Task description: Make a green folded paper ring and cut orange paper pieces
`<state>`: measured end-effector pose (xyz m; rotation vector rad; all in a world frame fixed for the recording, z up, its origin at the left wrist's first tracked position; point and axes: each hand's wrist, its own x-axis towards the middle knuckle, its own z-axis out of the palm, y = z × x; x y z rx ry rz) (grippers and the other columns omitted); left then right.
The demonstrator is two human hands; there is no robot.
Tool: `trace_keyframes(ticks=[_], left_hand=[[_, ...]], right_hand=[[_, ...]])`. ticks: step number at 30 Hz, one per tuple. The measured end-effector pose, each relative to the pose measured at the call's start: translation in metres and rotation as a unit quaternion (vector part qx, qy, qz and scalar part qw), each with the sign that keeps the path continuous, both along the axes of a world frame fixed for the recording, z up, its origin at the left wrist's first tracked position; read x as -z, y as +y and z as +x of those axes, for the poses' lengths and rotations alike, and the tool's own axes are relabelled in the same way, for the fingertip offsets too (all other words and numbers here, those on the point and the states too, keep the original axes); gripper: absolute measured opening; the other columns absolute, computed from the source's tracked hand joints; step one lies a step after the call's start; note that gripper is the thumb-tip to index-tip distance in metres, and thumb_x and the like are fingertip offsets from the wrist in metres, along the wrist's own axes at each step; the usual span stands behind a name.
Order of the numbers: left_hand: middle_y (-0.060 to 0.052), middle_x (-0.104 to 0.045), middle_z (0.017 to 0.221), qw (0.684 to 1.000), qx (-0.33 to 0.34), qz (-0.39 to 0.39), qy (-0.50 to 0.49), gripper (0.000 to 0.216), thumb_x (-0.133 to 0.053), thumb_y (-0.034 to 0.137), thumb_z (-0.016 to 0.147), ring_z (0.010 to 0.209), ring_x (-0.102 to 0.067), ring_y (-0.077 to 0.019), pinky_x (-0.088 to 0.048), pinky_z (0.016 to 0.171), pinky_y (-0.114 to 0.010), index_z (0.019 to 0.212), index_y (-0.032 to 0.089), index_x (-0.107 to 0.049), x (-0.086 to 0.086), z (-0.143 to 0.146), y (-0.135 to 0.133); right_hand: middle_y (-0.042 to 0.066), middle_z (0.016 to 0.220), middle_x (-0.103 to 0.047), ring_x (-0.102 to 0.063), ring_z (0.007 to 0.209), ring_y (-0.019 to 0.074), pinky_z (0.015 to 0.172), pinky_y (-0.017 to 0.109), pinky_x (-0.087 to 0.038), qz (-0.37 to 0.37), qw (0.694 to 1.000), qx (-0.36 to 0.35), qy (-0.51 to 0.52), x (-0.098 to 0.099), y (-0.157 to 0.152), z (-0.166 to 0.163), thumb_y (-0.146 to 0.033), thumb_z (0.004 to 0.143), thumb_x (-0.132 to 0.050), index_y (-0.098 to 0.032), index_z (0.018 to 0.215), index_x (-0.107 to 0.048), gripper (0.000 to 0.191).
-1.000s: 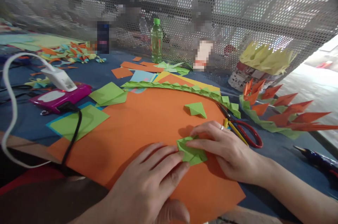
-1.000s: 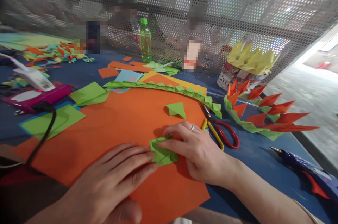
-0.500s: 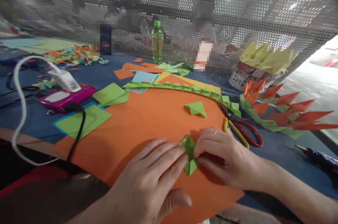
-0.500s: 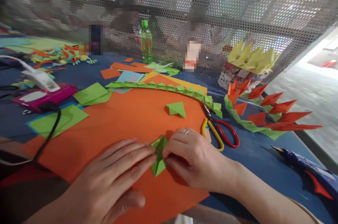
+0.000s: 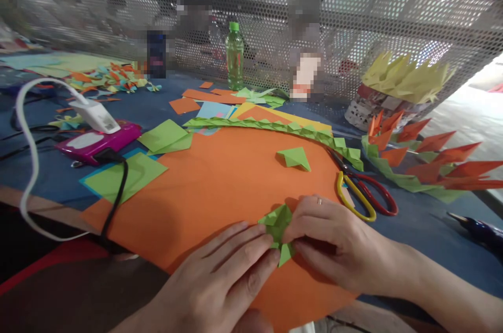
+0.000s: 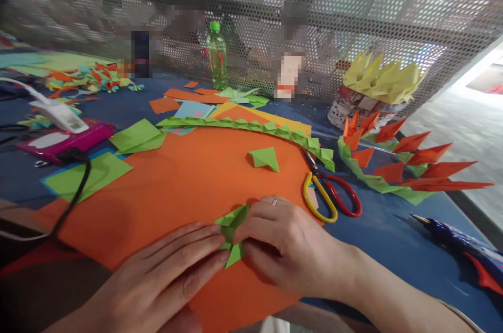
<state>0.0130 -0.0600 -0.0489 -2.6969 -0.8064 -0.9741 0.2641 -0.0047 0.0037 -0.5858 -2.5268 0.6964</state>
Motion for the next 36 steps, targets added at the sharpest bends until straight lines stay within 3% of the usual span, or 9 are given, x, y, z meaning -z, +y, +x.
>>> trace_keyframes(ticks=[6,11,14,17,21,31,36], left_hand=[[-0.003,-0.066,0.137,0.995,0.007,-0.030,0.091,0.050,-0.039,0.047,0.105,0.136,-0.050,-0.0172,-0.022,0.127,-0.033,0.137,0.015,-0.061,-0.017,-0.005,-0.003],[-0.006,-0.069,0.129,0.999,0.026,0.022,0.032,0.055,-0.032,0.051,0.106,0.128,-0.056,-0.0203,-0.024,0.126,-0.040,0.129,0.016,-0.067,-0.001,-0.002,0.000],[-0.007,-0.066,0.134,0.999,0.034,0.008,0.030,0.055,-0.032,0.051,0.106,0.131,-0.054,-0.0206,-0.026,0.125,-0.040,0.129,0.015,-0.067,0.006,0.001,0.002],[-0.007,-0.067,0.132,0.999,0.038,0.000,0.008,0.056,-0.030,0.052,0.106,0.130,-0.055,-0.0202,-0.028,0.124,-0.039,0.126,0.015,-0.067,0.005,0.001,0.003],[-0.006,-0.069,0.128,0.999,0.037,-0.011,0.000,0.055,-0.030,0.052,0.106,0.126,-0.057,-0.0192,-0.031,0.123,-0.038,0.125,0.017,-0.068,0.001,-0.001,0.003],[-0.006,-0.069,0.129,0.999,0.038,-0.025,0.009,0.053,-0.033,0.050,0.106,0.127,-0.057,-0.0197,-0.028,0.124,-0.039,0.127,0.016,-0.067,0.002,-0.002,0.002],[-0.005,-0.068,0.134,0.998,0.032,-0.034,0.047,0.048,-0.044,0.050,0.103,0.131,-0.055,-0.0210,-0.025,0.125,-0.039,0.129,0.016,-0.066,-0.010,-0.007,0.001]], right_hand=[[0.005,0.087,-0.064,-0.054,0.084,0.0142,0.076,0.028,-0.043,0.008,1.000,0.004,0.000,0.001,0.001,0.000,-0.006,0.095,-0.052,-0.013,0.096,-0.065,0.015],[0.006,0.090,-0.066,-0.056,0.087,0.0154,0.079,0.030,-0.045,0.003,1.000,-0.001,-0.002,0.001,0.003,0.002,-0.006,0.095,-0.052,-0.014,0.098,-0.066,0.016],[0.007,0.095,-0.066,-0.058,0.090,0.0154,0.081,0.030,-0.046,-0.017,1.000,-0.016,0.001,0.000,0.005,0.006,-0.004,0.095,-0.051,-0.014,0.103,-0.067,0.021],[0.008,0.099,-0.066,-0.060,0.092,0.0152,0.084,0.030,-0.047,-0.038,0.999,-0.030,0.015,0.000,0.007,0.008,-0.003,0.095,-0.051,-0.015,0.109,-0.070,0.026],[0.007,0.096,-0.066,-0.060,0.090,0.0142,0.083,0.028,-0.048,-0.056,0.998,-0.024,0.026,0.001,0.008,0.007,0.000,0.090,-0.054,-0.014,0.102,-0.072,0.026],[0.007,0.090,-0.068,-0.058,0.087,0.0159,0.082,0.032,-0.049,0.003,0.999,-0.041,0.029,0.000,0.007,0.005,-0.006,0.094,-0.057,-0.014,0.102,-0.070,0.017],[0.005,0.086,-0.066,-0.060,0.079,0.0134,0.070,0.026,-0.049,-0.063,0.997,0.011,0.050,0.001,-0.005,-0.002,-0.004,0.092,-0.055,-0.015,0.097,-0.071,0.020]])
